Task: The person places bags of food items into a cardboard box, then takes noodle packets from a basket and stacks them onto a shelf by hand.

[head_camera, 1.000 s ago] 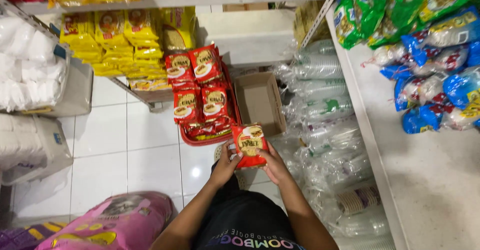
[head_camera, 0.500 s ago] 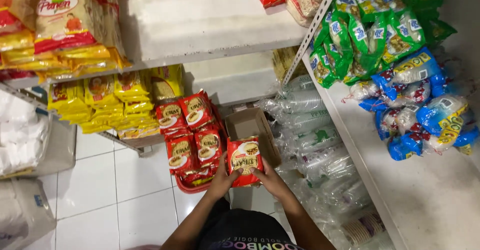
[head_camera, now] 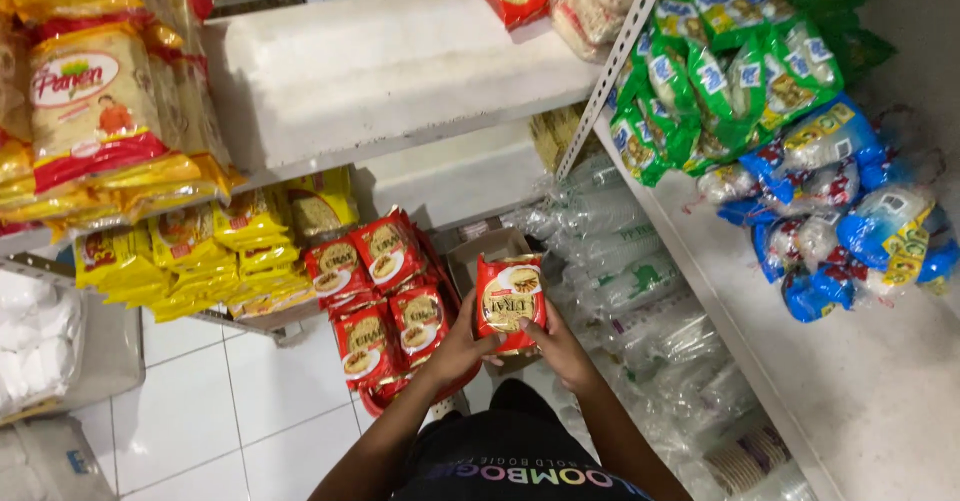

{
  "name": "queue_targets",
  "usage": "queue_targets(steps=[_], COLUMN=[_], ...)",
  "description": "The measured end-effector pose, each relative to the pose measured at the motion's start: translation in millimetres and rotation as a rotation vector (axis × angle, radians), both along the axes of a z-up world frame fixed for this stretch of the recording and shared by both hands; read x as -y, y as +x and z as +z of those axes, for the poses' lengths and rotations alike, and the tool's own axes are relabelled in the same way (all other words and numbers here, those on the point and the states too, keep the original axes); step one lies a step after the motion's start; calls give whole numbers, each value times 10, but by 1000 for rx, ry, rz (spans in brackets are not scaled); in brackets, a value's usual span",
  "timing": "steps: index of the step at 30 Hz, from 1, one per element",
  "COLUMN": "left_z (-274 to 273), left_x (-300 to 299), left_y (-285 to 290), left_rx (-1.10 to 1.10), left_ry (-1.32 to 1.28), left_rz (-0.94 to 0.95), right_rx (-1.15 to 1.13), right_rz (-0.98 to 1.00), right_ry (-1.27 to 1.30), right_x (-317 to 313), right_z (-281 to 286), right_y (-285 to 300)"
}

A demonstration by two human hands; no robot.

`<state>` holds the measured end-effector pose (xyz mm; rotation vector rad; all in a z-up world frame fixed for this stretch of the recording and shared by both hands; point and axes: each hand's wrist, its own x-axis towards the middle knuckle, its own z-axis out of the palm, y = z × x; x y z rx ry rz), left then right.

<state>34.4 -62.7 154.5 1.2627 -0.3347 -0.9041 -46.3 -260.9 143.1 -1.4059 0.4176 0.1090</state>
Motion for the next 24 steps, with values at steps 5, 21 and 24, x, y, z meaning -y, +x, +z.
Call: queue_targets(steps=[5, 21, 24], left_z=[-185, 19, -45], left_x=[258, 953, 1043], left_y=[183, 534, 602], left_rx=[79, 143, 200], left_ry=[16, 68, 60], left_rz=[4, 165, 148], right_rx=[-17, 34, 84], right_rz=[-7, 60, 69], right_ry=[29, 95, 134], right_x=[217, 1057, 1159], right_z=[85, 160, 21], right_y=[178, 869, 884])
